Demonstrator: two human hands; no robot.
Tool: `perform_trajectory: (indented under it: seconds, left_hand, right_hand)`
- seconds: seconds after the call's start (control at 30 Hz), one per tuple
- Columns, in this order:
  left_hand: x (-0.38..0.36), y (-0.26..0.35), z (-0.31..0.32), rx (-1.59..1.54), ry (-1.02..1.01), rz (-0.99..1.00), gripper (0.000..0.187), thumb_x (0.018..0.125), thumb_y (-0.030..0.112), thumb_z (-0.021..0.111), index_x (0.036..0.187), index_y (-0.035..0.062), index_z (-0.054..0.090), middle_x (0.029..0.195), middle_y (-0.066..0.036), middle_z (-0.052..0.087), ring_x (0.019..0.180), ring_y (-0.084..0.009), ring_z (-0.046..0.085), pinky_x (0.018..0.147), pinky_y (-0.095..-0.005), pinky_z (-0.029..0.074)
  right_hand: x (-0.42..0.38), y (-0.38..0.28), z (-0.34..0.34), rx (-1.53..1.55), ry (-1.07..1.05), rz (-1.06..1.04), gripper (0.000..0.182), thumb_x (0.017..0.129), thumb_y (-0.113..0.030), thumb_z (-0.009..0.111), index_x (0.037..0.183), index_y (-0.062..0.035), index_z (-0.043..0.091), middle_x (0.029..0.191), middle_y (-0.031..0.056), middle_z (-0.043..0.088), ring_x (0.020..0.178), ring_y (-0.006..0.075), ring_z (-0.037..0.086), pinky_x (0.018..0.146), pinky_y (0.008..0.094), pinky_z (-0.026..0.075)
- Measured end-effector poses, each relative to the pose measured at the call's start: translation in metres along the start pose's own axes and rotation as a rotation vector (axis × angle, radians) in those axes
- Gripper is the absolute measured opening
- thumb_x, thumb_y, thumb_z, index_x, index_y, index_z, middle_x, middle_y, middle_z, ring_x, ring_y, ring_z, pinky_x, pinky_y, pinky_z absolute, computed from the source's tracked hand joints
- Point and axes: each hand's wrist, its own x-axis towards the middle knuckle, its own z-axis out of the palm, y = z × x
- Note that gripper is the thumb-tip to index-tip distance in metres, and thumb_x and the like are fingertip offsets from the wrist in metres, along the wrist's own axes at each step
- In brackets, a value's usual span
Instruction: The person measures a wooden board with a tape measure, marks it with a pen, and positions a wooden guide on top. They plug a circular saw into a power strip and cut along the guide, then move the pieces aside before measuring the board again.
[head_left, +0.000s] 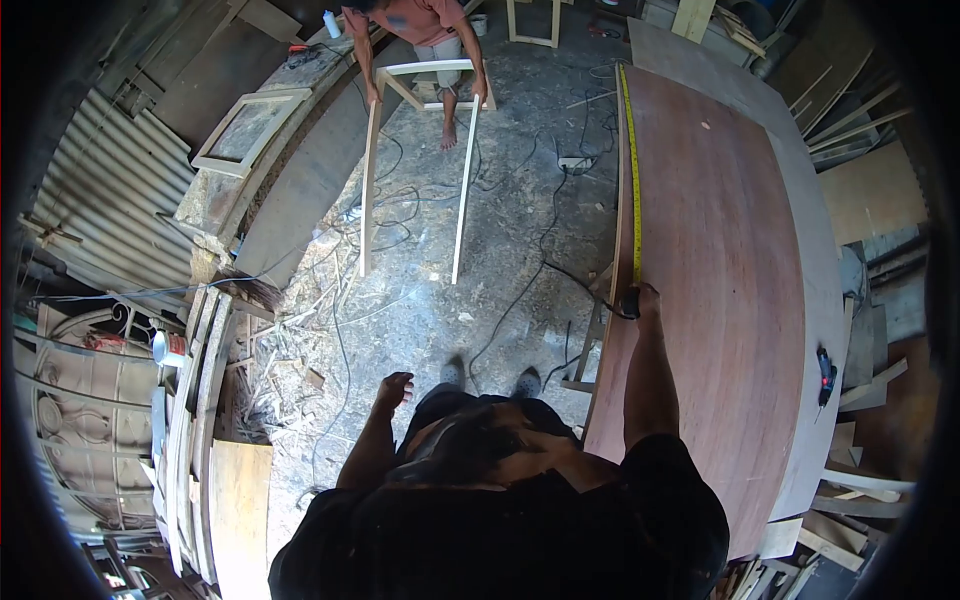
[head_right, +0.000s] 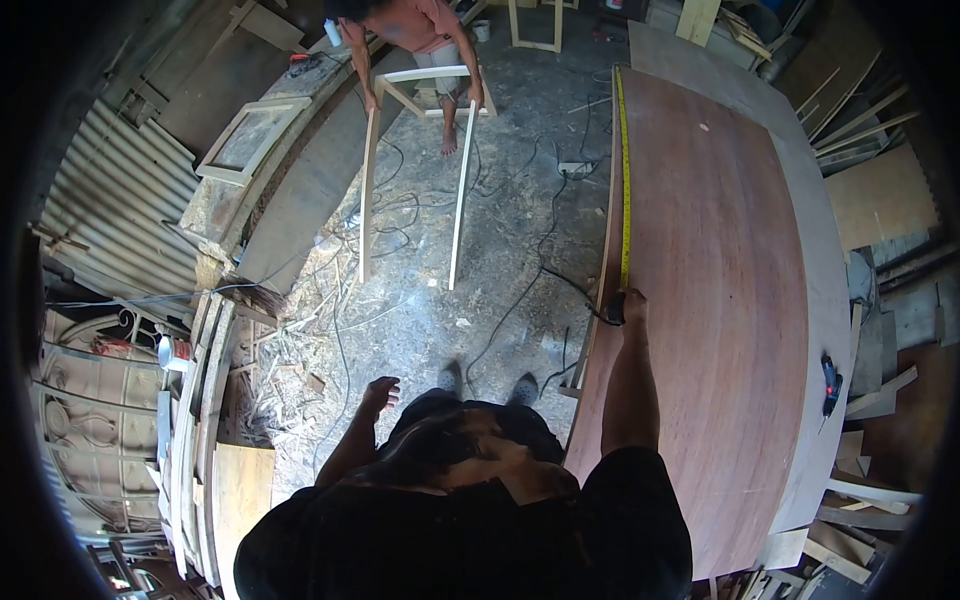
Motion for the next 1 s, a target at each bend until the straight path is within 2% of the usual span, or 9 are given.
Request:
perform_trajectory:
  seconds: [0.03, 0.1, 0.2, 0.4, 0.43, 0.67, 0.8, 0.9, 1.0]
  left_hand:
    - [0.005, 0.000, 0.001, 0.008, -0.024, -0.016, 0.035, 0.090, 0.036, 0.054, 0.112, 0.0116, 0.064, 0.089, -0.006, 0.066, 0.064, -0.0142, 0.061, 0.054, -0.0297, 0.048]
    - [0.013, 0.001, 0.001, 0.033, -0.065, -0.021, 0.034, 0.090, 0.036, 0.054, 0.113, 0.0121, 0.064, 0.091, -0.006, 0.066, 0.065, -0.0151, 0.061, 0.054, -0.0302, 0.048]
    - [0.031, 0.006, -0.008, 0.133, -0.159, 0.004, 0.033, 0.091, 0.035, 0.054, 0.113, 0.0124, 0.064, 0.091, -0.006, 0.066, 0.067, -0.0159, 0.061, 0.055, -0.0311, 0.049]
    - [0.107, 0.016, -0.052, 0.354, -0.347, 0.120, 0.036, 0.093, 0.038, 0.052, 0.119, 0.0153, 0.061, 0.097, -0.006, 0.066, 0.070, -0.0174, 0.062, 0.060, -0.0348, 0.050]
    - [0.112, 0.022, -0.055, 0.415, -0.353, 0.152, 0.037, 0.093, 0.039, 0.051, 0.119, 0.0150, 0.061, 0.098, -0.007, 0.066, 0.074, -0.0193, 0.063, 0.064, -0.0368, 0.051]
    - [0.132, 0.021, -0.046, 0.669, -0.474, 0.059, 0.037, 0.091, 0.039, 0.052, 0.118, 0.0149, 0.061, 0.098, -0.007, 0.066, 0.077, -0.0207, 0.062, 0.066, -0.0370, 0.050]
    - [0.102, 0.027, 0.002, 0.761, -0.663, 0.152, 0.035, 0.089, 0.039, 0.055, 0.112, 0.0143, 0.063, 0.091, -0.004, 0.065, 0.067, -0.0144, 0.060, 0.058, -0.0302, 0.047]
    - [0.074, 0.039, 0.040, 0.765, -0.718, 0.193, 0.033, 0.089, 0.038, 0.058, 0.108, 0.0126, 0.063, 0.091, -0.004, 0.064, 0.070, -0.0151, 0.060, 0.064, -0.0326, 0.049]
    - [0.058, 0.047, 0.071, 0.733, -0.814, 0.264, 0.031, 0.089, 0.037, 0.058, 0.106, 0.0122, 0.063, 0.083, -0.001, 0.061, 0.064, -0.0113, 0.058, 0.055, -0.0283, 0.045]
  right_hand:
    - [-0.008, 0.011, -0.004, 0.008, 0.012, 0.004, 0.022, 0.085, -0.021, 0.054, 0.090, -0.0023, 0.064, 0.072, 0.0132, 0.062, 0.053, 0.0258, 0.061, 0.047, 0.0370, 0.050]
    - [-0.034, 0.034, -0.012, -0.180, 0.006, -0.254, 0.022, 0.082, -0.020, 0.055, 0.089, -0.0020, 0.065, 0.076, 0.0110, 0.063, 0.063, 0.0226, 0.064, 0.056, 0.0339, 0.051]
    - [-0.114, 0.036, -0.025, -0.288, 0.039, -0.347, 0.024, 0.081, -0.020, 0.056, 0.090, -0.0014, 0.066, 0.080, 0.0087, 0.064, 0.074, 0.0196, 0.064, 0.064, 0.0320, 0.050]
    - [-0.333, 0.019, -0.030, -0.148, 0.237, -0.113, 0.021, 0.081, -0.021, 0.059, 0.090, -0.0032, 0.066, 0.076, 0.0034, 0.060, 0.069, 0.0129, 0.055, 0.064, 0.0282, 0.044]
    - [-0.366, 0.019, -0.029, -0.181, 0.319, 0.018, 0.023, 0.076, -0.021, 0.063, 0.091, -0.0026, 0.067, 0.080, 0.0138, 0.067, 0.075, 0.0201, 0.064, 0.067, 0.0316, 0.049]
    - [-0.576, 0.057, -0.035, -0.361, 0.583, 0.235, 0.020, 0.077, -0.025, 0.066, 0.091, -0.0107, 0.068, 0.069, 0.0125, 0.067, 0.065, 0.0181, 0.065, 0.060, 0.0342, 0.049]
    - [-0.659, 0.084, -0.046, -0.400, 0.706, 0.326, 0.026, 0.078, -0.030, 0.068, 0.091, -0.0087, 0.069, 0.073, 0.0117, 0.069, 0.065, 0.0166, 0.065, 0.060, 0.0308, 0.049]
    - [-0.697, 0.092, -0.055, -0.422, 0.776, 0.385, 0.027, 0.076, -0.032, 0.069, 0.090, -0.0084, 0.070, 0.074, 0.0112, 0.070, 0.066, 0.0163, 0.065, 0.061, 0.0305, 0.050]
    - [-0.719, 0.100, -0.065, -0.377, 0.841, 0.415, 0.028, 0.076, -0.032, 0.070, 0.091, -0.0078, 0.070, 0.076, 0.0113, 0.070, 0.067, 0.0156, 0.065, 0.064, 0.0299, 0.051]
